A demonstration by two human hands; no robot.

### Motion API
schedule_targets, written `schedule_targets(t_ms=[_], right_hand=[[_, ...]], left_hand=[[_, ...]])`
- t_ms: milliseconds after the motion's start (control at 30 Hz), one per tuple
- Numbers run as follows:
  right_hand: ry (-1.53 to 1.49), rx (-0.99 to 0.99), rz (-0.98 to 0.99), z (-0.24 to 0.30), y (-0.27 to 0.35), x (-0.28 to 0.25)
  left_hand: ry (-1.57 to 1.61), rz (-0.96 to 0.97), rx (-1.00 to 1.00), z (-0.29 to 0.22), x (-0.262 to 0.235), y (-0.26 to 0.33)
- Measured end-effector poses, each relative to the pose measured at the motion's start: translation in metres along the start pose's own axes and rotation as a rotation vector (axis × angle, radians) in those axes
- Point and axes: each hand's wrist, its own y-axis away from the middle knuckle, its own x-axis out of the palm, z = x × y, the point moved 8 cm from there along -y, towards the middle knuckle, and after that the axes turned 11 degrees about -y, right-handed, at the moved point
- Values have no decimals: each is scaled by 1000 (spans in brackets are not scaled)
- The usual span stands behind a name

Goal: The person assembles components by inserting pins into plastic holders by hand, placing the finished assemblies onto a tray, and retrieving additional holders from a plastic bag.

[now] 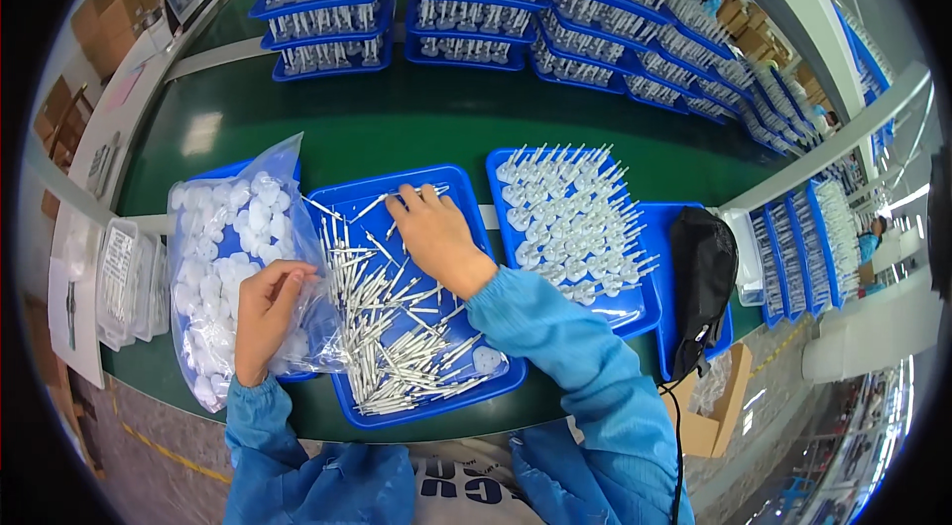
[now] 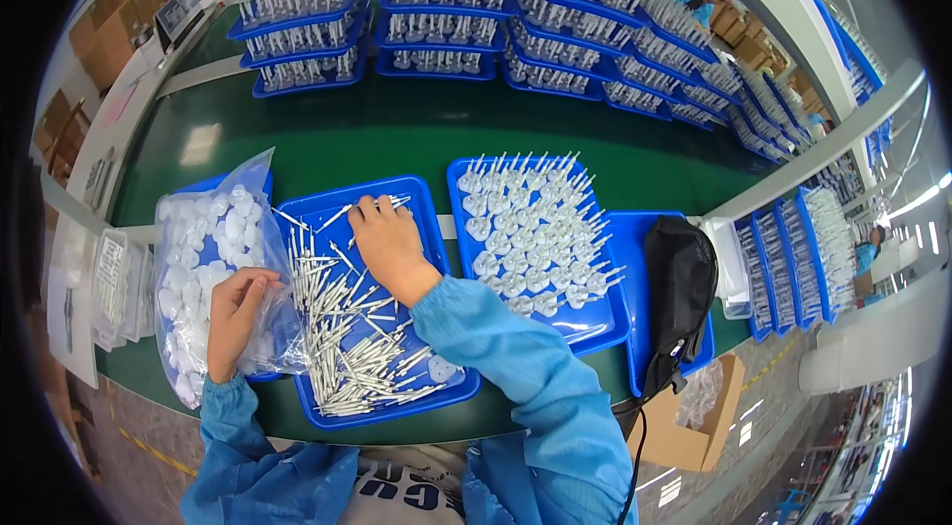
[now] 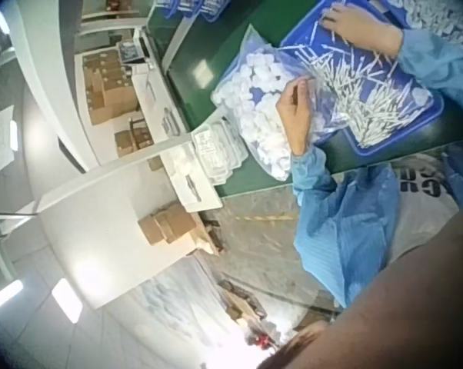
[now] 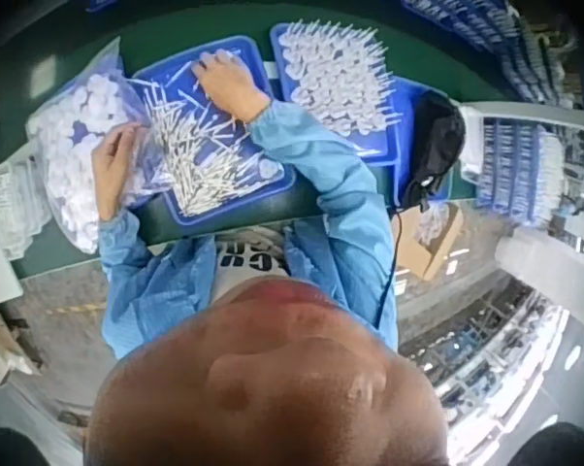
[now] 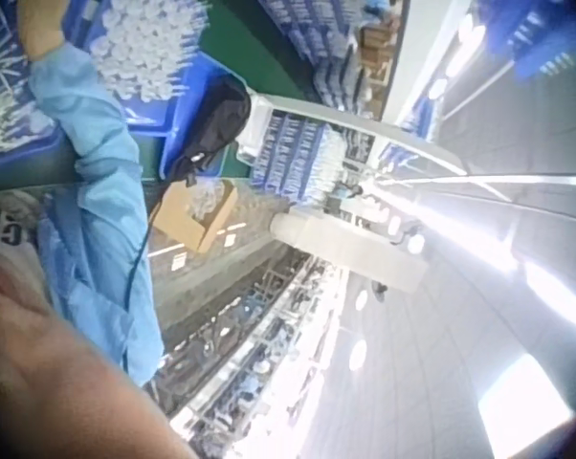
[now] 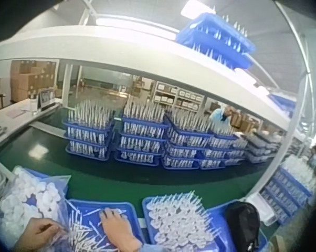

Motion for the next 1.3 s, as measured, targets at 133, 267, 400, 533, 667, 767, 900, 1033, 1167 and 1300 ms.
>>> schedule_targets(t_ms=[133, 267, 400, 533, 667, 767, 900, 1033, 1167, 1300], right_hand=[[-43, 5, 150, 9, 14, 10], [-168, 50, 250, 20, 39, -9], [-262, 57, 287, 30, 60, -32], [-371, 129, 247, 22, 71, -68], [-367, 258, 269, 16, 84, -86], [-444, 399, 394, 8, 103, -85], [-426, 434, 450, 7, 109, -86], [-377, 472, 483, 2, 105, -75], [-311, 422, 433, 9, 94, -60], [-234, 344, 380, 21, 91, -43]], left_hand=[[-14, -19, 33, -3, -2, 5], [-245, -303, 271, -30, -29, 17], [16, -231, 315, -76, -45, 37], [49, 8, 1128, -204, -75, 80], [187, -214, 1188, -217, -90, 92], [-443, -126, 811, -184, -52, 59], [-778, -143, 128, -91, -44, 39], [-938, -270, -70, -27, -58, 49], [-881, -280, -68, -22, -56, 43], [-862, -301, -36, -15, -58, 38]])
